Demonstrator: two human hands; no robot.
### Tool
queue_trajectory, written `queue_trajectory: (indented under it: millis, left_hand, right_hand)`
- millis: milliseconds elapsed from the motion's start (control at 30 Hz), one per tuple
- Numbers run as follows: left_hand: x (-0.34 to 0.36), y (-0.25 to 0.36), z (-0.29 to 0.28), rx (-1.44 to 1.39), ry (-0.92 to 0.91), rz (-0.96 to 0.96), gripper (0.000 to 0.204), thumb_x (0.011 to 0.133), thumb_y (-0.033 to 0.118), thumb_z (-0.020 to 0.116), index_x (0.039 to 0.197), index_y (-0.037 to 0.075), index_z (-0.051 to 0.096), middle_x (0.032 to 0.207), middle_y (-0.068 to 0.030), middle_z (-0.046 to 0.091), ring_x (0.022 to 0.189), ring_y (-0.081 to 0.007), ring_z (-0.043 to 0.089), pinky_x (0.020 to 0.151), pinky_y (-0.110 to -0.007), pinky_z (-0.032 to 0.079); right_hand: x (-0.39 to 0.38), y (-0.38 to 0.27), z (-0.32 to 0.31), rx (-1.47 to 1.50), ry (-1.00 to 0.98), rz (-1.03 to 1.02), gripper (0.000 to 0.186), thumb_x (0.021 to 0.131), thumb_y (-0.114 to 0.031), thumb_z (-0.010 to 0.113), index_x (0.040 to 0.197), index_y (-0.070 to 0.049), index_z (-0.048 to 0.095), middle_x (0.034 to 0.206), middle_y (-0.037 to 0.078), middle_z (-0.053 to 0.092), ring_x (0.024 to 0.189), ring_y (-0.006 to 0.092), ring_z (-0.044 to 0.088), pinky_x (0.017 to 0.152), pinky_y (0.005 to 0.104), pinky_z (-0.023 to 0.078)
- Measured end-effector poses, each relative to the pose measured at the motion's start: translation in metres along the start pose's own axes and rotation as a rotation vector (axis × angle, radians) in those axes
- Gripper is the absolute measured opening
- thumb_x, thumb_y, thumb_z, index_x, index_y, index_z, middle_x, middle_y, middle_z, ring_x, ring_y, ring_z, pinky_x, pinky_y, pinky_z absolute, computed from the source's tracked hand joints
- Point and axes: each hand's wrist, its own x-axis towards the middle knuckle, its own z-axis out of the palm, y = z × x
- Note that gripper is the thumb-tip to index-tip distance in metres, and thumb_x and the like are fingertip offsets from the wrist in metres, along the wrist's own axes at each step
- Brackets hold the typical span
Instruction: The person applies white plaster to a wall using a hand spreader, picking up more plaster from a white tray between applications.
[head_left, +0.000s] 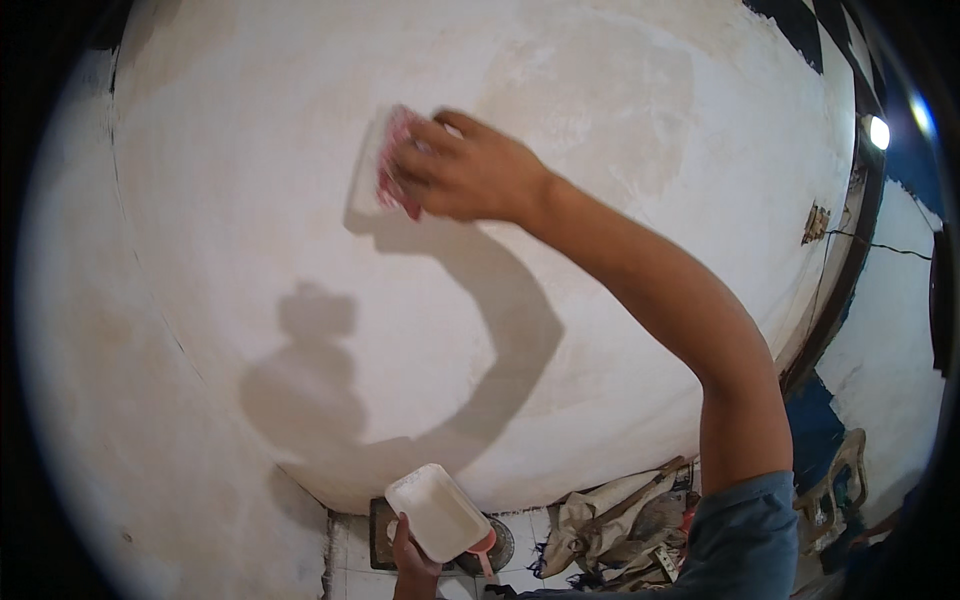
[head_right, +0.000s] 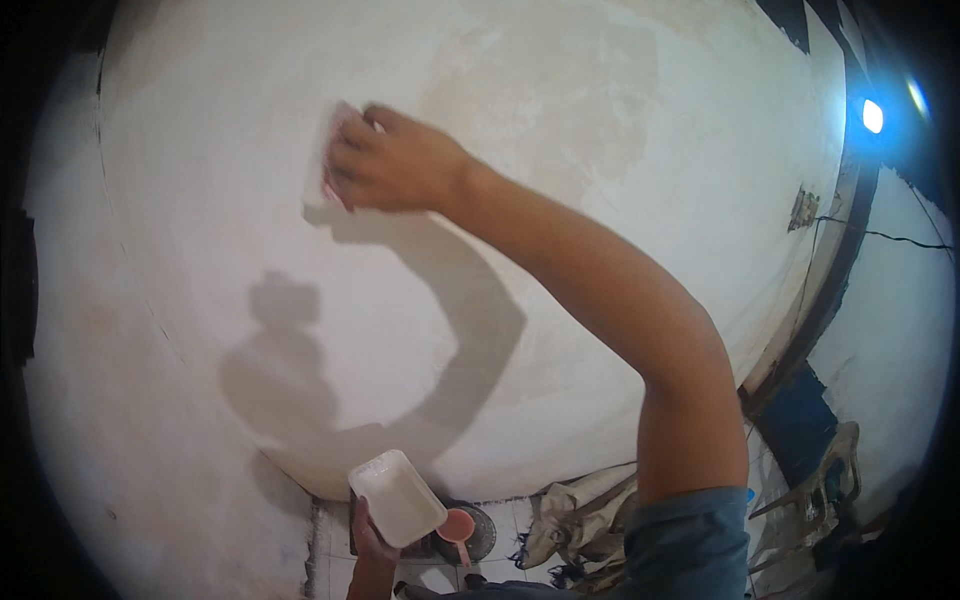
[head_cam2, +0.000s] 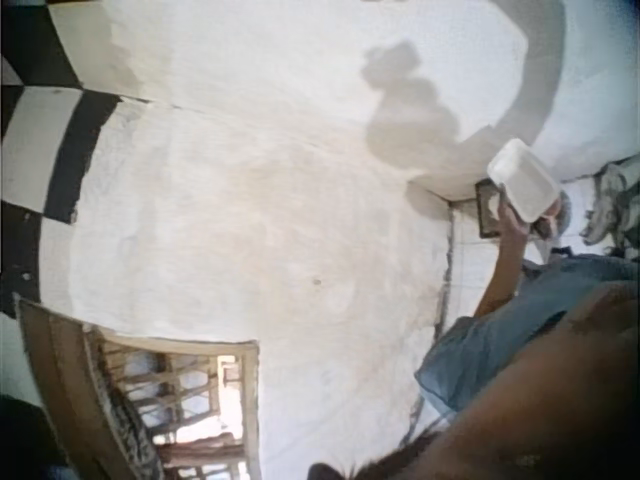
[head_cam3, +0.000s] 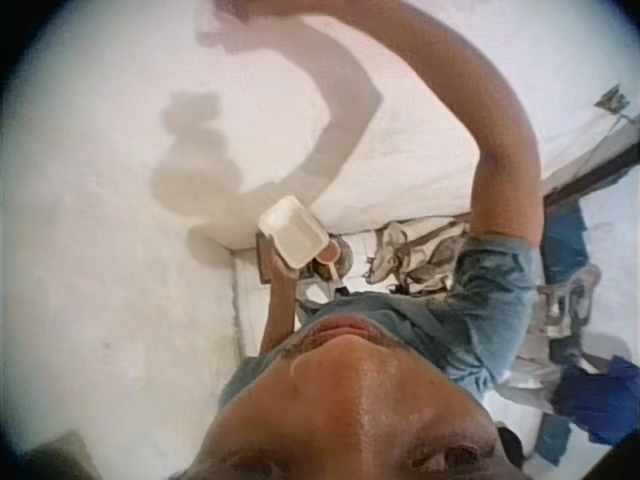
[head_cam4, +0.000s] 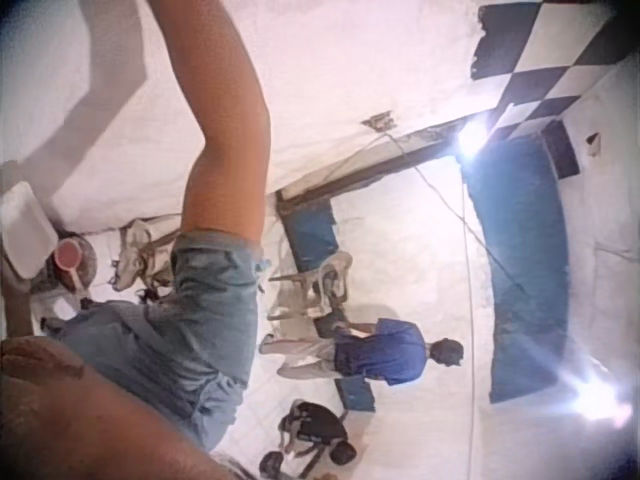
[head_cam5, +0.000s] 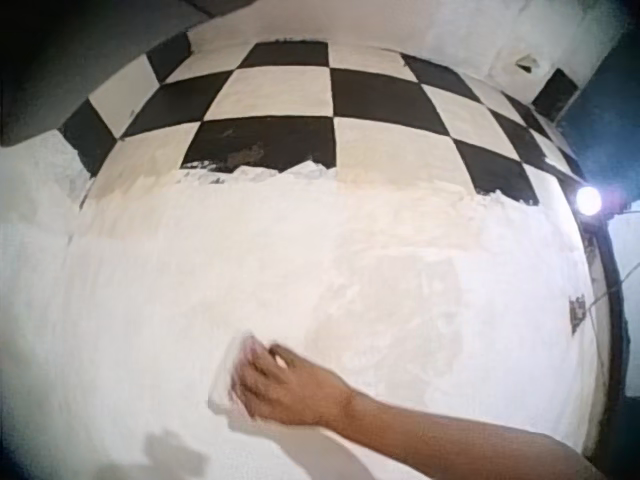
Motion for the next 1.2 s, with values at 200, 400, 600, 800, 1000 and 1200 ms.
queue_trajectory:
  millis: [200, 400, 600, 800, 1000, 1200]
  left_hand:
    - [-0.001, 0.003, 0.007, 0.029, 0.052, 0.036, 0.060, 0.099, 0.042, 0.052, 0.146, 0.007, 0.039, 0.140, -0.0131, 0.052, 0.129, -0.0335, 0.052, 0.107, -0.050, 0.043]
    - [0.009, 0.001, -0.011, -0.013, -0.003, 0.047, 0.059, 0.099, 0.042, 0.053, 0.143, 0.004, 0.043, 0.137, -0.0132, 0.056, 0.125, -0.0322, 0.055, 0.107, -0.049, 0.044]
    - [0.017, -0.001, -0.007, 0.037, -0.069, 0.045, 0.057, 0.100, 0.042, 0.050, 0.145, 0.008, 0.041, 0.139, -0.0128, 0.054, 0.127, -0.0330, 0.054, 0.105, -0.052, 0.045]
    - [0.014, 0.012, -0.008, -0.142, 0.031, -0.058, 0.058, 0.101, 0.044, 0.046, 0.148, 0.013, 0.037, 0.142, -0.0116, 0.050, 0.130, -0.0348, 0.050, 0.106, -0.057, 0.043]
    - [0.020, 0.005, 0.000, 0.069, -0.007, 0.060, 0.059, 0.100, 0.044, 0.049, 0.148, 0.010, 0.038, 0.141, -0.0122, 0.051, 0.130, -0.0349, 0.050, 0.106, -0.056, 0.042]
    - [0.017, 0.012, 0.004, 0.010, -0.017, 0.029, 0.060, 0.100, 0.044, 0.049, 0.147, 0.009, 0.038, 0.141, -0.0132, 0.051, 0.130, -0.0348, 0.050, 0.108, -0.055, 0.041]
  right_hand:
    - [0.012, 0.056, 0.018, -0.024, -0.156, -0.048, 0.023, 0.069, -0.019, 0.074, 0.092, -0.018, 0.069, 0.111, -0.001, 0.060, 0.112, 0.0209, 0.056, 0.101, 0.0348, 0.048]
    - [-0.141, 0.082, -0.029, 0.043, -0.027, 0.077, 0.041, 0.067, -0.015, 0.077, 0.107, -0.019, 0.068, 0.127, 0.004, 0.060, 0.115, 0.0289, 0.059, 0.099, 0.0453, 0.050]
    - [-0.261, 0.110, -0.133, -0.230, -0.381, 0.261, 0.045, 0.062, -0.015, 0.075, 0.106, -0.017, 0.067, 0.117, 0.003, 0.064, 0.114, 0.0272, 0.060, 0.097, 0.0437, 0.052]
    - [-0.080, 0.113, -0.052, -0.010, 0.191, 0.009, 0.039, 0.058, -0.014, 0.074, 0.097, -0.012, 0.073, 0.110, 0.003, 0.067, 0.107, 0.0271, 0.062, 0.094, 0.0412, 0.053]
    - [0.002, 0.093, 0.007, -0.036, 0.042, -0.014, 0.031, 0.068, -0.015, 0.073, 0.099, -0.014, 0.072, 0.113, 0.000, 0.063, 0.109, 0.0241, 0.059, 0.098, 0.0362, 0.051]
    - [-0.169, 0.103, -0.041, -0.045, -0.034, 0.128, 0.039, 0.064, -0.016, 0.077, 0.103, -0.016, 0.074, 0.126, 0.003, 0.066, 0.121, 0.0275, 0.059, 0.103, 0.0423, 0.051]
